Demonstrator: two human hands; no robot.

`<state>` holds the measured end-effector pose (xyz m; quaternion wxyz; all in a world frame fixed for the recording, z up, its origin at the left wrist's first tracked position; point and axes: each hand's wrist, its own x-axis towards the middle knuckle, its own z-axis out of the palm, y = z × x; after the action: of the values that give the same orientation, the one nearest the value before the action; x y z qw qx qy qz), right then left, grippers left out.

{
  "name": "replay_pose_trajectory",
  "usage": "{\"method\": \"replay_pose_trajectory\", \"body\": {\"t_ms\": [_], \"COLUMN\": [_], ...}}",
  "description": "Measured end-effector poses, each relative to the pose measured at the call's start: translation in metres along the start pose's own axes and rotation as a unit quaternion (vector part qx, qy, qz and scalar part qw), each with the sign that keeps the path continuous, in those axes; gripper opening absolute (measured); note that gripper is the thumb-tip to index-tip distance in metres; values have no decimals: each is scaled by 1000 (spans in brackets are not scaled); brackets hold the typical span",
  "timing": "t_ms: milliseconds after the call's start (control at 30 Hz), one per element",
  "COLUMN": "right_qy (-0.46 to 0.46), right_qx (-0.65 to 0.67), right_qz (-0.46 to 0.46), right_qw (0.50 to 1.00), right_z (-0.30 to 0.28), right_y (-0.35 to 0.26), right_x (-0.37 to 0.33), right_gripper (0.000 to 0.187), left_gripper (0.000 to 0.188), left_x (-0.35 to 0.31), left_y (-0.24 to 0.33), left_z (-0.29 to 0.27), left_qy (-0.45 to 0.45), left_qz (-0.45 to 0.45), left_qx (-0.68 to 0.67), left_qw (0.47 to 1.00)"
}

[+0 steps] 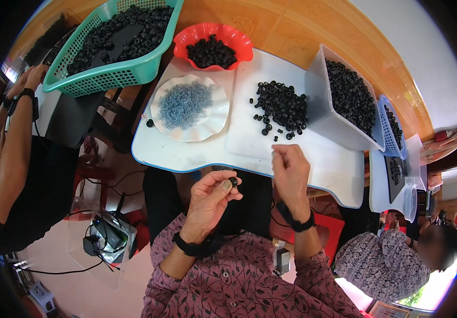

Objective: Sorting and processing small black plastic beads or components into containers.

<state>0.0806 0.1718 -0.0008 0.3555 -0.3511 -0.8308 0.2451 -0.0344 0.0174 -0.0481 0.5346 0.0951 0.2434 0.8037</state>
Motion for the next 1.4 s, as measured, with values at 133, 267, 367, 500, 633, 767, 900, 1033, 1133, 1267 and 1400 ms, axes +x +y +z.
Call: {"method": "replay_pose_trajectory", "body": {"t_ms": [133,267,367,500,633,767,900,1033,1133,1267,1400], "right_qy": [21,7,-14,-30,-23,-24,-70,-138,-162,-189,-206], "right_qx": [-113,-127,-155,-123,-66,6,321,503,544,565,567], "right_qz": [-11,7,29,37,23,55,205,234,239,249,239], "right_qw": [993,992,987,991,997,998,922,820,788,764,761], "right_z": [3,12,16,16,16,14,5,-1,-3,-1,-1], "right_y": [46,58,57,54,49,42,25,8,-6,-15,-25], "right_x": [16,20,22,23,20,12,0,-14,-21,-30,-35], "right_gripper": [13,14,16,11,9,11,17,24,24,23,23], "left_gripper": [20,20,20,20,20,20,22,22,22,22,22], "left_x": [-1,-1,-1,-2,-3,-5,-5,-5,-7,-9,-12], "left_y": [1,1,2,2,2,4,4,4,6,8,8], "left_z": [3,1,1,1,1,2,0,3,7,8,8], "left_qy": [-2,-1,-6,-12,-12,-4,-12,-18,-17,-23,-25], "left_qz": [0,4,1,6,2,-1,-6,-13,-15,-15,-13], "left_qx": [14,11,11,11,5,-2,-22,-33,-39,-56,-65], "left_qw": [1000,1000,1000,1000,1000,1000,1000,999,999,998,997]}}
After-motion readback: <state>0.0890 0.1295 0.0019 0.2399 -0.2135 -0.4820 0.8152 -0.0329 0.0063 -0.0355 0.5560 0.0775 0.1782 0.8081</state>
